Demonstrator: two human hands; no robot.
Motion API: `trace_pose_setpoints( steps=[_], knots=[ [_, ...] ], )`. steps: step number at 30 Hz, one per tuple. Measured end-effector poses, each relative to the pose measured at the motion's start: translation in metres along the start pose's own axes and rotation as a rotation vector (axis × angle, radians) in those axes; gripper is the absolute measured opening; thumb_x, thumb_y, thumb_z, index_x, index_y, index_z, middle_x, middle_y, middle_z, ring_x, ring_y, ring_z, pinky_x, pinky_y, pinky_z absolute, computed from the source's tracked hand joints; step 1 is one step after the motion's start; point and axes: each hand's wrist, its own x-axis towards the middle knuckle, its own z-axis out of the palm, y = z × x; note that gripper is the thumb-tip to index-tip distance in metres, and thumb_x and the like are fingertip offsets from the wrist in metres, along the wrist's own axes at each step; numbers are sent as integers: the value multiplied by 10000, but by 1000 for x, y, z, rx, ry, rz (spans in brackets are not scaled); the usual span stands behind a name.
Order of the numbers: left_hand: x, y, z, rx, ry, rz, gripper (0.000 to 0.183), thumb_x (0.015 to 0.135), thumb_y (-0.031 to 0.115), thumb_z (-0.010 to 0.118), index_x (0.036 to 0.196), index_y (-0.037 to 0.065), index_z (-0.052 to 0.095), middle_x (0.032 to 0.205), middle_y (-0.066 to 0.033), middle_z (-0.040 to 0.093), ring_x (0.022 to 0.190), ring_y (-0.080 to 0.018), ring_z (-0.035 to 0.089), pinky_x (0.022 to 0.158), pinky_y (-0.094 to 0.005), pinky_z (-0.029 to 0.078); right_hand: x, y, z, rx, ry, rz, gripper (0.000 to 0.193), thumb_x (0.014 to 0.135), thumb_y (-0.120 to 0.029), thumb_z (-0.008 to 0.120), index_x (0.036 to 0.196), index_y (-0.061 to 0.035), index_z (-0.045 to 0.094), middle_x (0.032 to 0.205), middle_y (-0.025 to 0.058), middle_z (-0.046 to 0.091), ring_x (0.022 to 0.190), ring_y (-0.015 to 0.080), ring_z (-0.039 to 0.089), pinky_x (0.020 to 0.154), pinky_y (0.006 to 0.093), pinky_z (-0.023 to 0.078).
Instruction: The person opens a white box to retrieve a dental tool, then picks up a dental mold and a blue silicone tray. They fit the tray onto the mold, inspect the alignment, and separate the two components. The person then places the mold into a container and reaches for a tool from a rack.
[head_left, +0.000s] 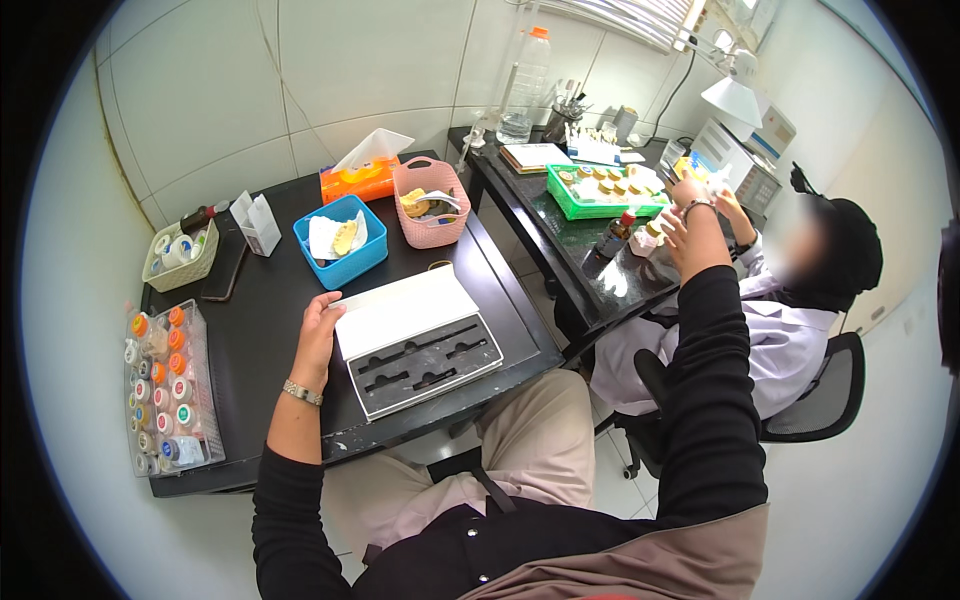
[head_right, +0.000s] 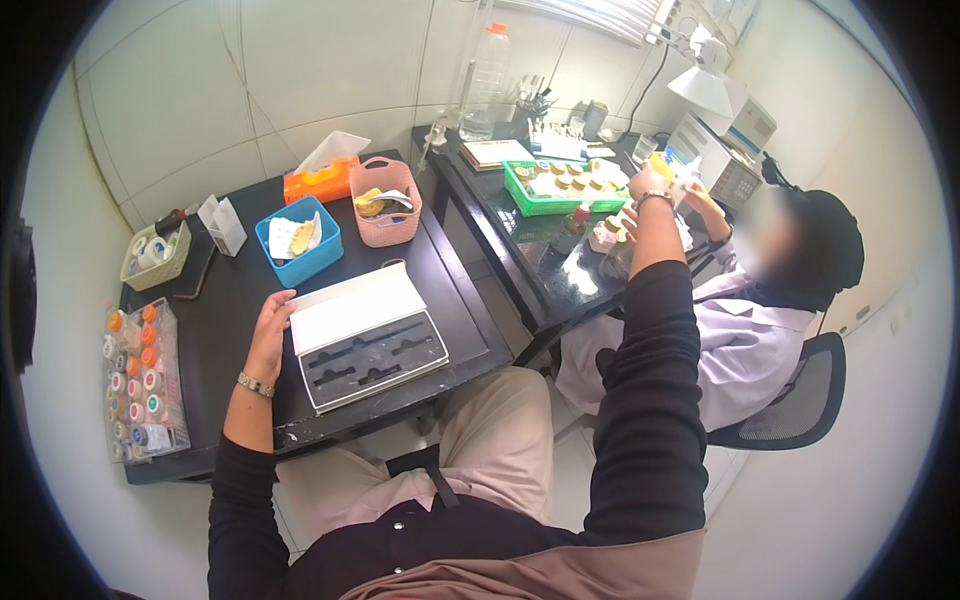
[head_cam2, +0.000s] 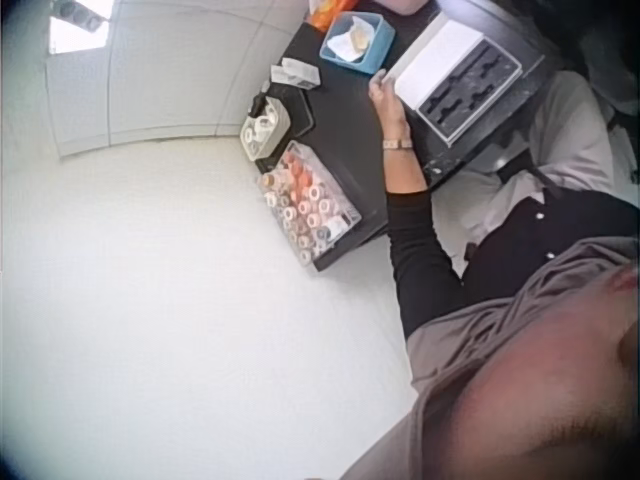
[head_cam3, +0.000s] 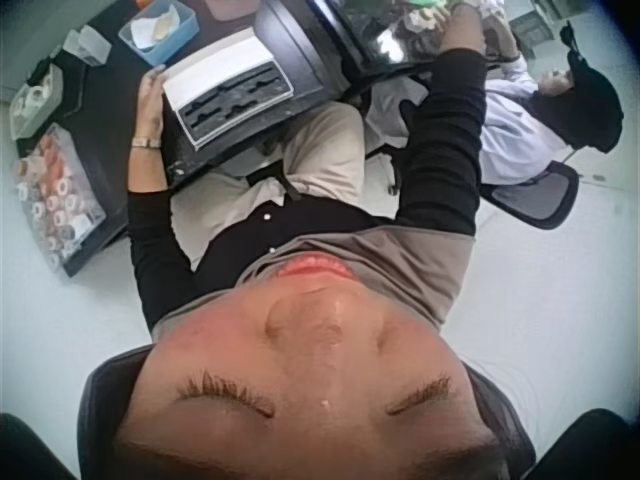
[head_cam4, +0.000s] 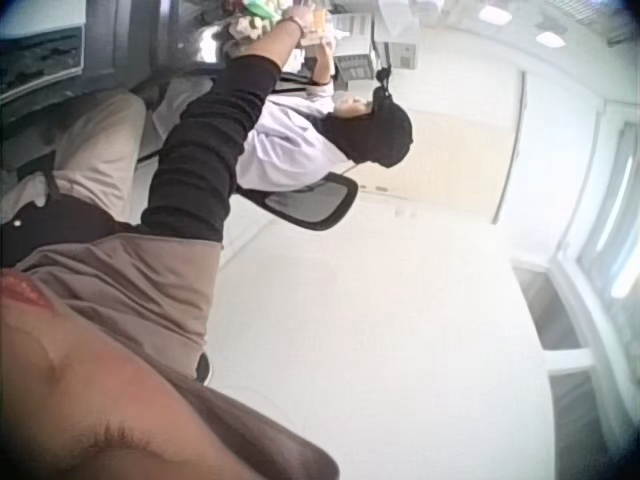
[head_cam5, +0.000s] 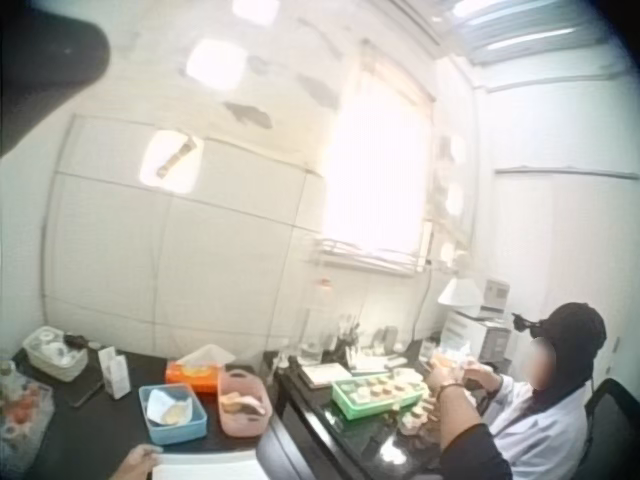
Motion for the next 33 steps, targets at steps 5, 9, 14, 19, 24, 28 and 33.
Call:
trace_pose_setpoints(
  steps=[5,9,14,19,24,28,33],
  knots=[
    [1,-6,-11,64,40,-7,311,886,173,585,1155,23,544,1064,-52,472,1028,-139,485,926,-281,406,-11,-23,-4,137,-31,-45,622,840,-80,437,1432,-242,337,1099,198,641,827,286,692,741,392,544],
    [2,-22,-23,244,89,102,299,859,98,596,1144,29,541,1094,-85,490,1043,-187,507,941,-302,413,-5,-35,4,278,-98,-6,583,867,-89,427,1415,-274,355,1125,183,626,737,252,688,620,372,550],
    [17,-31,-4,449,45,294,316,815,-13,589,1122,39,532,1127,-126,563,1013,-237,566,913,-332,443,63,52,-3,319,-90,70,543,922,-121,417,1418,-330,345,1234,122,575,636,195,666,517,324,532],
    [11,-21,-23,579,134,292,319,815,-26,585,1123,35,532,1000,-119,634,899,-217,617,832,-326,482,20,-2,-9,392,-111,100,567,918,-89,469,1440,-254,324,1323,61,531,681,186,683,562,292,542],
    [18,-26,-24,615,175,330,276,804,-6,621,1076,17,581,887,-101,652,781,-176,620,745,-295,501,-6,-3,-32,343,-105,101,639,879,-88,530,1456,-218,286,1217,64,588,766,203,687,656,324,532],
    [19,-26,-31,603,193,313,189,798,29,653,982,0,624,816,-85,651,700,-147,591,687,-274,492,-32,-19,-43,268,-146,72,713,842,-94,582,1466,-198,252,1093,79,655,841,223,687,742,362,521],
    [28,-25,-17,563,133,304,125,812,64,652,910,-10,631,755,-74,639,663,-131,571,654,-256,475,15,29,-29,-100,-34,-116,691,829,-89,570,1453,-182,289,1064,118,675,857,234,694,836,403,498]
  ],
)
